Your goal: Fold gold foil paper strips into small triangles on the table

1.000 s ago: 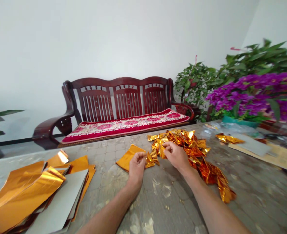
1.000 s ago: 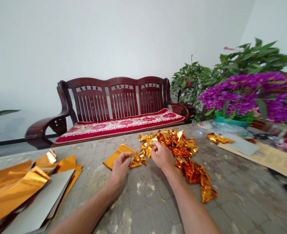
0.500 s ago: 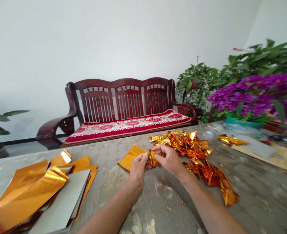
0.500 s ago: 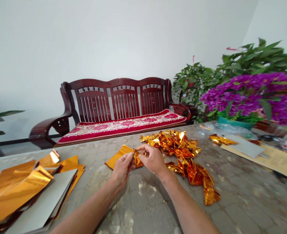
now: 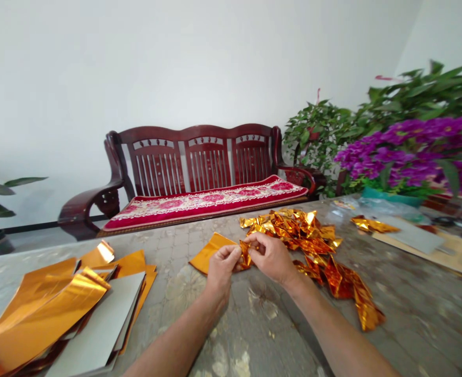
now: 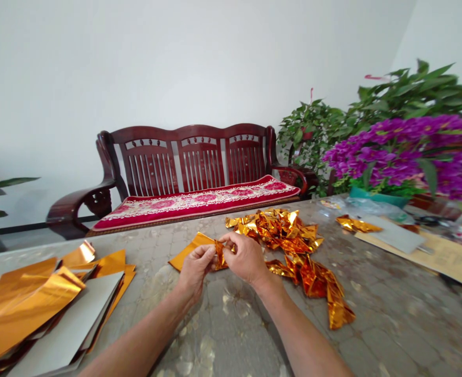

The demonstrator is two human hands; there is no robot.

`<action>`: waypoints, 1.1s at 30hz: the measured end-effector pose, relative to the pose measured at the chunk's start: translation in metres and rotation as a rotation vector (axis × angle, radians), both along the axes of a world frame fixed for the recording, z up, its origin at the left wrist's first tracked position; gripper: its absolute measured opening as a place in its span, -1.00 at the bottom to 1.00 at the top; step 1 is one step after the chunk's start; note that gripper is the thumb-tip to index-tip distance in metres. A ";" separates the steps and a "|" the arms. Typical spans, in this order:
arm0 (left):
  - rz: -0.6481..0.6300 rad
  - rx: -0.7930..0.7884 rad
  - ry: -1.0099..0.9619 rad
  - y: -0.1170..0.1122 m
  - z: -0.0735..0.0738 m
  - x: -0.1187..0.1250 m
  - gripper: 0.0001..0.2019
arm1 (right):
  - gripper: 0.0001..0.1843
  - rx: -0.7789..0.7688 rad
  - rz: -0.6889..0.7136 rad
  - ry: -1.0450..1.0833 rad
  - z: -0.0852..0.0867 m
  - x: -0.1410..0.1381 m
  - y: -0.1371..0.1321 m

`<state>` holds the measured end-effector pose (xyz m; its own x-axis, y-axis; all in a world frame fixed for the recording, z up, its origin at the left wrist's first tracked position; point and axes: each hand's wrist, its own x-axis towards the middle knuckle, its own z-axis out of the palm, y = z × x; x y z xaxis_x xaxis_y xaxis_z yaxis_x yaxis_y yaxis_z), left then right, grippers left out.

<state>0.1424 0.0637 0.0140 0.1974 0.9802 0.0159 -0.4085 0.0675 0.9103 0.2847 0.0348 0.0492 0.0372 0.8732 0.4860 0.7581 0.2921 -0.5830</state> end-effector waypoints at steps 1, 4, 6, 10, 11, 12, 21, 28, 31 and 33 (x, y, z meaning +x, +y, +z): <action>0.000 0.004 0.009 0.000 0.001 0.000 -0.57 | -0.75 0.001 -0.006 -0.011 0.000 0.000 0.000; 0.016 0.011 0.042 0.000 0.003 -0.002 -0.59 | -0.73 -0.001 -0.025 -0.039 0.002 -0.001 -0.001; 0.024 0.021 0.065 0.000 0.005 -0.003 -0.61 | -0.73 -0.009 -0.032 -0.050 0.003 -0.001 -0.002; 0.027 0.054 0.108 0.000 0.005 -0.003 -0.65 | -0.74 -0.029 -0.031 -0.071 0.004 -0.002 -0.004; 0.040 0.062 0.118 0.000 0.005 -0.003 -0.66 | -0.74 -0.030 -0.030 -0.080 0.004 -0.003 -0.004; 0.055 0.073 0.128 0.001 0.004 -0.002 -0.67 | -0.75 -0.030 -0.029 -0.089 0.004 -0.003 -0.004; 0.143 0.280 0.372 0.005 -0.007 -0.004 -0.88 | -0.77 0.054 0.016 -0.145 0.005 -0.004 -0.004; 0.178 0.467 0.698 -0.003 -0.003 -0.005 -0.90 | -0.87 0.036 0.050 -0.218 0.008 -0.003 -0.002; 0.126 0.419 0.673 0.001 -0.007 -0.005 -0.87 | -0.83 -0.009 0.019 -0.139 0.004 0.001 0.001; 0.086 0.394 0.656 0.005 -0.010 -0.005 -0.85 | -0.81 -0.035 0.016 -0.085 -0.001 0.002 0.004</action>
